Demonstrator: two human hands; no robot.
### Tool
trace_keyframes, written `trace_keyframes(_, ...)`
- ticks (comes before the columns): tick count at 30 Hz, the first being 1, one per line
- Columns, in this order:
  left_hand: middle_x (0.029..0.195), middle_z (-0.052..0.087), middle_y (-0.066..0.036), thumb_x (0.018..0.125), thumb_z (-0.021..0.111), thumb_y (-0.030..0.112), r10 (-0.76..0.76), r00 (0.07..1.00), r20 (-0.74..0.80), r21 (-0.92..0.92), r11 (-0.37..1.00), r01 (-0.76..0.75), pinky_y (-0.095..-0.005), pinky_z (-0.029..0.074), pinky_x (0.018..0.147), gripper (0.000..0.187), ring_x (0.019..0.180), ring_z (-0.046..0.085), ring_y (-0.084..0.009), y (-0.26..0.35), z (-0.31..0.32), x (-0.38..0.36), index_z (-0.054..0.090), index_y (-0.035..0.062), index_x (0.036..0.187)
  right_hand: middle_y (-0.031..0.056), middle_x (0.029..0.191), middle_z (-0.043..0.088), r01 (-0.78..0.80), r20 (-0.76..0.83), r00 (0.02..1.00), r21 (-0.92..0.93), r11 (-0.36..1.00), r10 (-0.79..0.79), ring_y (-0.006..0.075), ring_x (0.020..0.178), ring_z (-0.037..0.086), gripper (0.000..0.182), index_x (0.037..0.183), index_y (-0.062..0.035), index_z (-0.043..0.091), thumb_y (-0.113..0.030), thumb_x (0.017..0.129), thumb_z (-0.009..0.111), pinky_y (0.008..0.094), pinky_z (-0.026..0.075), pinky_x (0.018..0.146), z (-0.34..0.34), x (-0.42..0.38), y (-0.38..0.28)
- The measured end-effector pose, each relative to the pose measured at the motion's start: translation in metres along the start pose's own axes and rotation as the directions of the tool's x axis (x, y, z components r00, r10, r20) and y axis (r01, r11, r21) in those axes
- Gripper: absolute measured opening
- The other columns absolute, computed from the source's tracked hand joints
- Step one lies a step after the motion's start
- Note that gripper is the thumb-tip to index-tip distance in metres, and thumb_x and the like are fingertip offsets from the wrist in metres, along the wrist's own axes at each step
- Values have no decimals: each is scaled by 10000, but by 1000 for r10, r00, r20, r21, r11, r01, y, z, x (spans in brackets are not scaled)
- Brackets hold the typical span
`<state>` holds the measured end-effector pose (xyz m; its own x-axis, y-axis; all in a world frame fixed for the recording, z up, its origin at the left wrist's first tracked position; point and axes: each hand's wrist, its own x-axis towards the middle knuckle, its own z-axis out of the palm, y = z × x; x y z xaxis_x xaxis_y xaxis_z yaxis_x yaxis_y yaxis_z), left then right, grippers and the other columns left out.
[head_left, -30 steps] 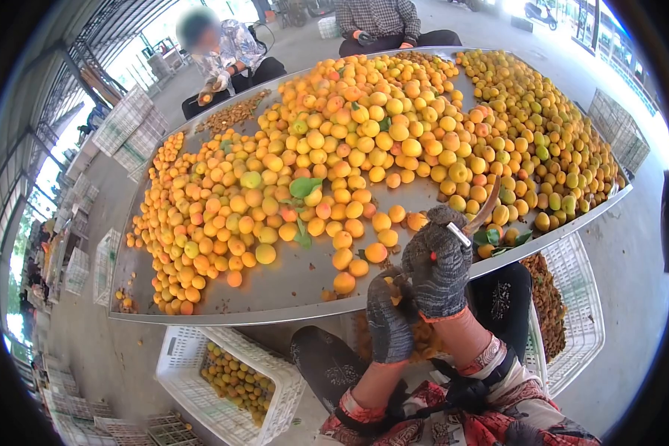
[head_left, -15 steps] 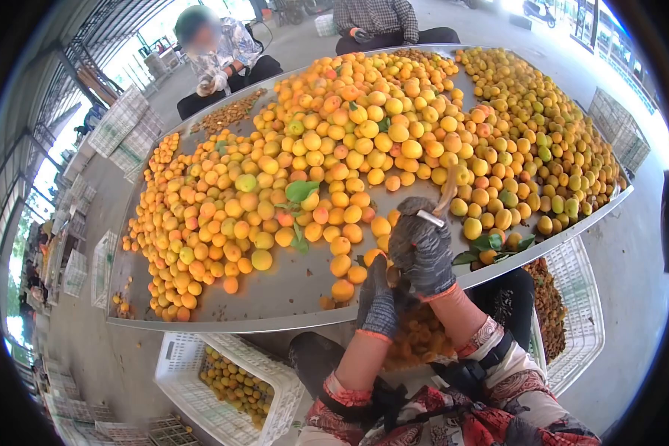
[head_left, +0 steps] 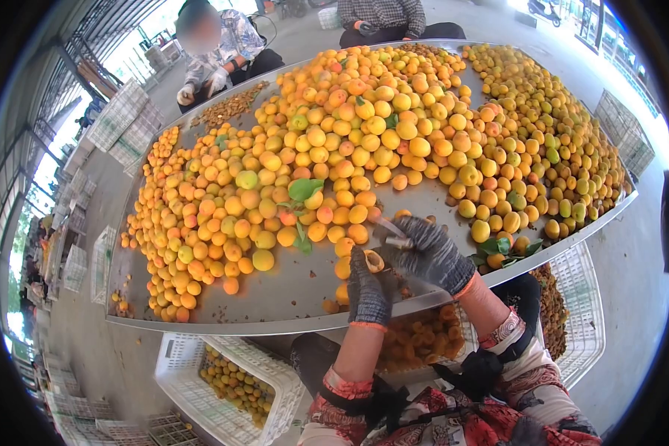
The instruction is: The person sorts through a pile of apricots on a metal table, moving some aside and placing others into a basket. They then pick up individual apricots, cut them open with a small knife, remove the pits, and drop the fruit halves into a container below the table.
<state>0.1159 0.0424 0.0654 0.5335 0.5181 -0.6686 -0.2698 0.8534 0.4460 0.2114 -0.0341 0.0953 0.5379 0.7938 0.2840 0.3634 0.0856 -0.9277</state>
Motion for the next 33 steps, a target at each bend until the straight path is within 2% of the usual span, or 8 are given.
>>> trace_keyframes(2,1022,541,-106,856,470,486,31,999,35,62,998,-33,-365,496,738,507,875,556,-224,2,0,-7,485,58,1127,105,1054,569,248,284,950,-432,867,-130,264,993,541,417,1115,-79,542,-100,722,679,344,433,870,-2,-9,-15)
trace_keyframes(10,1013,562,-93,856,469,496,54,992,111,240,968,-79,-328,499,742,516,875,562,-198,2,-8,-19,516,59,1127,129,1138,531,145,368,930,-384,912,8,308,1081,495,526,1190,-100,512,-151,698,691,379,396,927,-3,-23,-21)
trace_keyframes(16,1046,564,-99,927,364,411,156,973,168,501,837,-220,-241,439,779,504,906,530,-151,-5,-20,-24,504,-16,1154,139,1121,540,380,345,912,-497,780,-224,294,1039,524,476,1150,-62,531,-212,725,682,367,432,867,-1,-34,-24)
trace_keyframes(19,1089,555,-108,931,346,409,220,960,175,509,814,-279,-254,423,814,521,952,515,-159,-8,-22,-24,476,-20,1196,142,1113,543,254,352,934,-527,811,-63,296,1014,536,452,1117,-52,543,-242,731,682,375,444,836,0,-32,-30)
trace_keyframes(21,1136,539,-132,934,331,408,267,947,181,615,720,-321,-271,410,847,535,989,507,-178,-7,-25,-24,445,-24,1227,140,1106,545,-129,231,935,-483,866,268,285,1019,534,423,1095,-56,551,-238,737,681,379,443,832,2,-31,-28)
trace_keyframes(25,1163,528,-144,941,307,406,276,939,205,610,714,-343,-277,394,875,538,1020,498,-188,-12,-37,-5,432,-24,1239,138,1112,541,-258,184,935,-238,936,304,282,1046,516,437,1119,-60,544,-225,739,683,378,433,857,2,-37,-26)
trace_keyframes(27,1170,526,-146,946,290,398,303,928,215,684,632,-365,-274,386,888,534,1029,498,-190,-7,-32,-13,421,-23,1247,144,1121,536,181,277,959,-431,884,-62,286,1058,507,472,1143,-64,536,-211,725,699,372,424,879,0,-38,-21)
trace_keyframes(33,1113,550,-138,947,289,399,241,942,235,737,588,-334,-284,397,861,535,979,512,-191,0,-22,-29,464,-38,1202,166,1137,520,228,363,929,-416,880,-69,314,1070,493,545,1155,-51,526,-235,686,733,380,407,905,-3,-34,-11)
